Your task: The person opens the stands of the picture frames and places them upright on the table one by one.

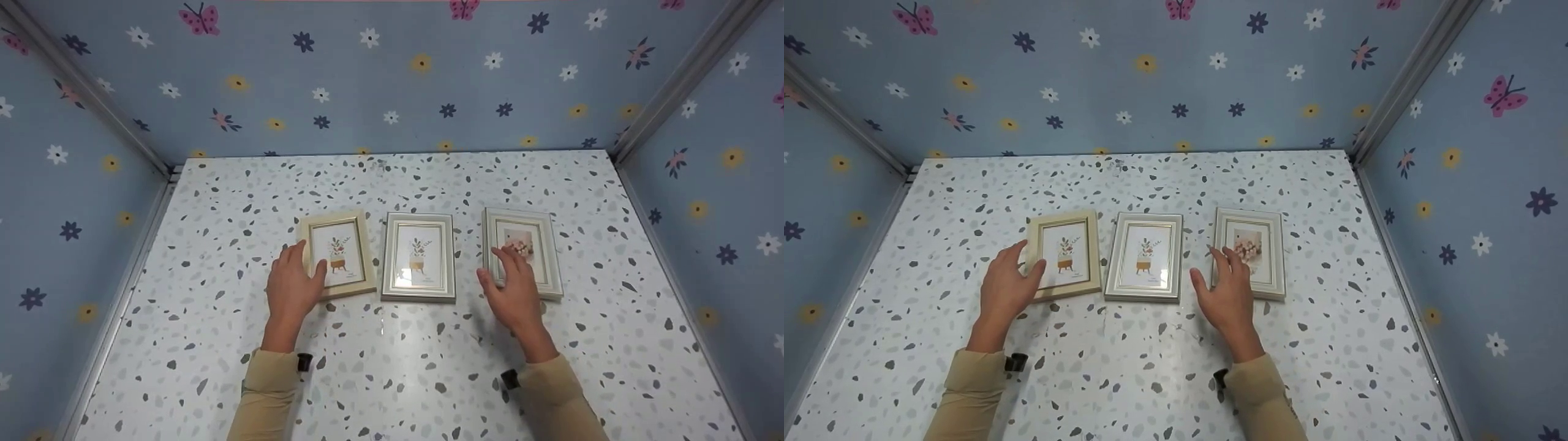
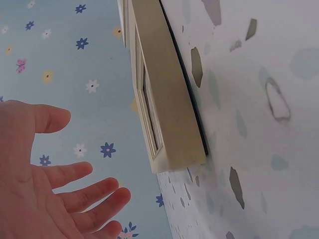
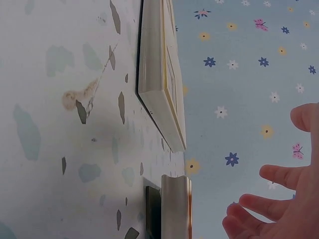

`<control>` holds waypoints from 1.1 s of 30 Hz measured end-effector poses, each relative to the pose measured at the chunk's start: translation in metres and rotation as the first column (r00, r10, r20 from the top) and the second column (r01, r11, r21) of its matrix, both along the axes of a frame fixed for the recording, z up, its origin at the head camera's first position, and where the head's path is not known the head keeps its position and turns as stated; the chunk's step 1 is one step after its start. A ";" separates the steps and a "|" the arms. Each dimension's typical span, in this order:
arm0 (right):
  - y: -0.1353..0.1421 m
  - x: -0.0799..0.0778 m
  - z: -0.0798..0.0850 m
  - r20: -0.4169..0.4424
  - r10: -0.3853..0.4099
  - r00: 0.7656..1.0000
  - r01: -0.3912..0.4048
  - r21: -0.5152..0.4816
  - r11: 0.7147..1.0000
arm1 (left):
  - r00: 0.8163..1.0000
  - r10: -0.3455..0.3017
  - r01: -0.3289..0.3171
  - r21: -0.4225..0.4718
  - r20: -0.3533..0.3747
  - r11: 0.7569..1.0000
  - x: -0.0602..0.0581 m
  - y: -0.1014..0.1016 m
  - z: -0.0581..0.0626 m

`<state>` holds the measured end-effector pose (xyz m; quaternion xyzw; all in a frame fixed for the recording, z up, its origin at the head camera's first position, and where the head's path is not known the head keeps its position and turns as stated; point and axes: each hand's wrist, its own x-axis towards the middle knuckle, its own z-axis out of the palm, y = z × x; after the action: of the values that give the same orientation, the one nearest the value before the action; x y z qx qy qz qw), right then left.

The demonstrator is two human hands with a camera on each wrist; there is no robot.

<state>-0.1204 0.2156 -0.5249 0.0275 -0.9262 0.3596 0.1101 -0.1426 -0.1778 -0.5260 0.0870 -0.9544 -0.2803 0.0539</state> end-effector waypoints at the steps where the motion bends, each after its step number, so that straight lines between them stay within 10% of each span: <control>1: 0.000 0.000 0.000 0.001 -0.002 1.000 0.002 0.000 1.000 | 1.000 0.002 -0.002 0.000 0.002 1.000 0.000 0.000 0.000; 33: -0.008 0.005 -0.001 0.003 0.009 1.000 -0.009 -0.036 0.999 | 0.991 0.127 -0.132 0.163 0.042 0.978 -0.015 -0.018 -0.021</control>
<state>-0.1151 0.2081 -0.5258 0.0292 -0.9197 0.3765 0.1075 -0.1575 -0.1961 -0.5472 0.1576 -0.9209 -0.3530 0.0494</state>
